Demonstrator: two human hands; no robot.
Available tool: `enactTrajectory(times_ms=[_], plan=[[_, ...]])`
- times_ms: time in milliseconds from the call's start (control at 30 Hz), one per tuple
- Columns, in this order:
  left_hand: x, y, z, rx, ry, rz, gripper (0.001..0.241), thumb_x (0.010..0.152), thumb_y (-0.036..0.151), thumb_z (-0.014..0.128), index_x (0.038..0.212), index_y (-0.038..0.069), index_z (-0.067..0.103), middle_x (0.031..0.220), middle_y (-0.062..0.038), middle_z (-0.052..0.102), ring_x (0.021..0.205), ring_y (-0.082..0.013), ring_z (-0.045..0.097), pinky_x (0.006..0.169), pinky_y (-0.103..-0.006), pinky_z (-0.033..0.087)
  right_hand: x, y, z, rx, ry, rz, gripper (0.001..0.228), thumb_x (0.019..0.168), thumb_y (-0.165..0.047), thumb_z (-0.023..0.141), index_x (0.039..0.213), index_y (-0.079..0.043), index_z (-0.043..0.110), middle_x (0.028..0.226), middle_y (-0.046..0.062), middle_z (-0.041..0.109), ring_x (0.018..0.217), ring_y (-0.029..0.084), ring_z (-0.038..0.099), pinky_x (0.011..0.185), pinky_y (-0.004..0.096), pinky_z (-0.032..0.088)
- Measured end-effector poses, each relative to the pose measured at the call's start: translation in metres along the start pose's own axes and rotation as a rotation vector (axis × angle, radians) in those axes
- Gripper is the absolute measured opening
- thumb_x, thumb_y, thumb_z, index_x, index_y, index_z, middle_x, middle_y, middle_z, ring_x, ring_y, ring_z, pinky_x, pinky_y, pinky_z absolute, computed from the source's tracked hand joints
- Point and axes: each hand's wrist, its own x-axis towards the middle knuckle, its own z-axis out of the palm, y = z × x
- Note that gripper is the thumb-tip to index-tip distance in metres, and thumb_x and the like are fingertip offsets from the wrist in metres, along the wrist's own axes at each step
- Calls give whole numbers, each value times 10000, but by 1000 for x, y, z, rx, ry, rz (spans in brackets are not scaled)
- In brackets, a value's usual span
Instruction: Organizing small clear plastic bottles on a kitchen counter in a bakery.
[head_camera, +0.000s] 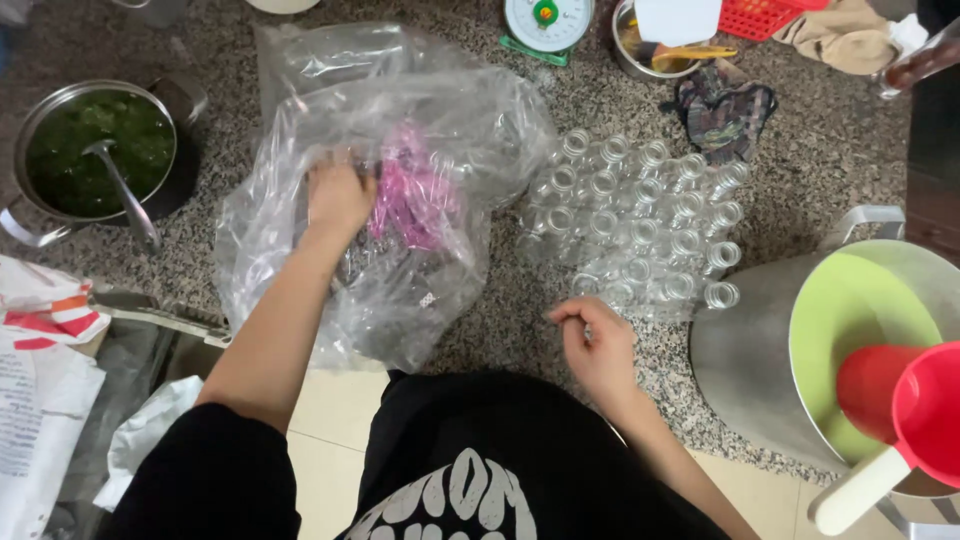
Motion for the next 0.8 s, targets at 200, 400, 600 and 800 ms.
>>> enactTrajectory(times_ms=[200, 400, 600, 800], plan=[[32, 28, -16, 116, -212, -140, 928, 890, 524, 709, 1567, 30, 312, 1573, -291, 366, 1438, -446, 376, 1169, -520, 367, 10, -2, 9, 31, 13, -77, 195, 881, 110, 572, 907, -38, 698, 913, 78, 728, 799, 168, 720, 684, 277, 568], [39, 3, 4, 300, -292, -92, 962, 894, 572, 651, 1570, 54, 204, 1652, -202, 198, 1524, -406, 231, 1142, -484, 360, 16, -10, 9, 69, -16, -84, 203, 891, 111, 558, 913, -31, 702, 893, 79, 711, 796, 167, 702, 688, 278, 555], [-65, 23, -18, -749, -466, -498, 710, 966, 448, 497, 1521, 34, 346, 1437, -257, 521, 1227, -390, 627, 989, -484, 539, 21, -3, 25, 272, -242, 98, 221, 918, 71, 537, 998, -32, 715, 887, 45, 730, 805, 119, 691, 731, 265, 564], [-204, 98, -33, -1328, -337, -527, 610, 937, 191, 588, 1470, 98, 307, 1345, -117, 597, 1126, -238, 632, 965, -411, 509, 33, -16, 57, 597, -397, 238, 289, 999, -62, 580, 1287, -41, 562, 1152, 40, 679, 1058, 109, 643, 938, 281, 529]])
